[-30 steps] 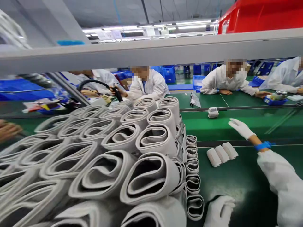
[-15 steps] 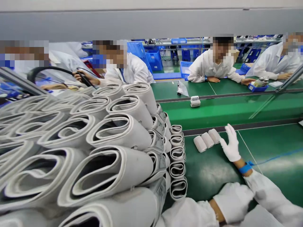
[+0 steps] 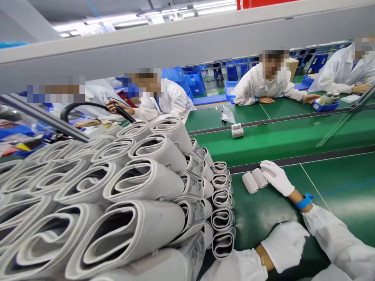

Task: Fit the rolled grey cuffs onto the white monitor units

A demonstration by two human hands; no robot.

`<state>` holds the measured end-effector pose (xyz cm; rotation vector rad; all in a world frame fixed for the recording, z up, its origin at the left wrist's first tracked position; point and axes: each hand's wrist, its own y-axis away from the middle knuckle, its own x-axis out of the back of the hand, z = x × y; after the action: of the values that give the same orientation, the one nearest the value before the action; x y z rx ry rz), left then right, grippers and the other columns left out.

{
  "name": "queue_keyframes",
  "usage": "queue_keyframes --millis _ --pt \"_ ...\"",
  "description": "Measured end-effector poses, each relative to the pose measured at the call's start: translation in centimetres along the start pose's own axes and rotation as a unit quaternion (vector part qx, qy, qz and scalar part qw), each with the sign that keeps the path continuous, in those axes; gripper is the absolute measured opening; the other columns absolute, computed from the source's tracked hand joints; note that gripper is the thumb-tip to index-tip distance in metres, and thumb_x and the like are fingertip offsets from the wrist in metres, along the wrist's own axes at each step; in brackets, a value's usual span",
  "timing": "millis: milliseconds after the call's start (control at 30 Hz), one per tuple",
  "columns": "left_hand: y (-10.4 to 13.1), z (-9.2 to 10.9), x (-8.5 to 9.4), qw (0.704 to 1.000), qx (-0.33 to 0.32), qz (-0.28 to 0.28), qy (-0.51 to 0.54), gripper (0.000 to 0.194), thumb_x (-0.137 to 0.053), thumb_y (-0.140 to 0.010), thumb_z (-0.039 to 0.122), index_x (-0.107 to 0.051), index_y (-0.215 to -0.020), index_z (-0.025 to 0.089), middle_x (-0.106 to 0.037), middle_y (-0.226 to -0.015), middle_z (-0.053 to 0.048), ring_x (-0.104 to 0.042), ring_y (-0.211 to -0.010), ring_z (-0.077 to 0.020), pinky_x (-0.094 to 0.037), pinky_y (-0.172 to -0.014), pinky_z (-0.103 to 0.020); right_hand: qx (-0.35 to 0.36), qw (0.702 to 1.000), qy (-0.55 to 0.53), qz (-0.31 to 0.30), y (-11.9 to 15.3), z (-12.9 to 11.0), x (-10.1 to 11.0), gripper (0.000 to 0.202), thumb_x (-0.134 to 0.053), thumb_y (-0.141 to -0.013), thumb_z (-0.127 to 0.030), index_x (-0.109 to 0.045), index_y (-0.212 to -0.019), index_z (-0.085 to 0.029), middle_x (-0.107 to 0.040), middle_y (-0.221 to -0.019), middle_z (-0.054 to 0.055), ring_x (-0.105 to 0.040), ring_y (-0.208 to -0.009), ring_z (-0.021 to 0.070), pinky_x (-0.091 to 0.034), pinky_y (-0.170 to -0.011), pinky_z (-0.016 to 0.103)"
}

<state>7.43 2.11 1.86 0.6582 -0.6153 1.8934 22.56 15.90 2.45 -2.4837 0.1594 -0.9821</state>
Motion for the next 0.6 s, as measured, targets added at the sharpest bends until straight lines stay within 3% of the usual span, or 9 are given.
queue_keyframes --millis 267,600 --pt "-0.3 0.2 0.1 0.999 0.013 -0.006 0.037 0.027 -0.065 -0.102 0.039 -0.069 -0.119 0.019 -0.071 -0.123 -0.01 -0.069 -0.109 -0.0225 -0.059 -0.098 -0.045 -0.013 1.0 0.003 -0.008 -0.1 -0.3 0.1 0.032 -0.063 -0.107 -0.042 -0.068 -0.131 -0.021 -0.063 -0.142 0.013 -0.063 -0.127 0.0264 -0.053 -0.111 0.05" --pt "0.2 2.4 3.2 0.996 0.032 0.019 0.085 0.033 -0.063 -0.103 0.041 -0.066 -0.13 0.022 -0.064 -0.138 -0.012 -0.067 -0.115 -0.0237 -0.06 -0.099 -0.046 -0.011 1.0 -0.008 -0.011 -0.2 -0.7 0.5 0.034 -0.064 -0.106 -0.042 -0.068 -0.131 -0.02 -0.063 -0.141 0.013 -0.063 -0.127 0.0271 -0.054 -0.11 0.051"
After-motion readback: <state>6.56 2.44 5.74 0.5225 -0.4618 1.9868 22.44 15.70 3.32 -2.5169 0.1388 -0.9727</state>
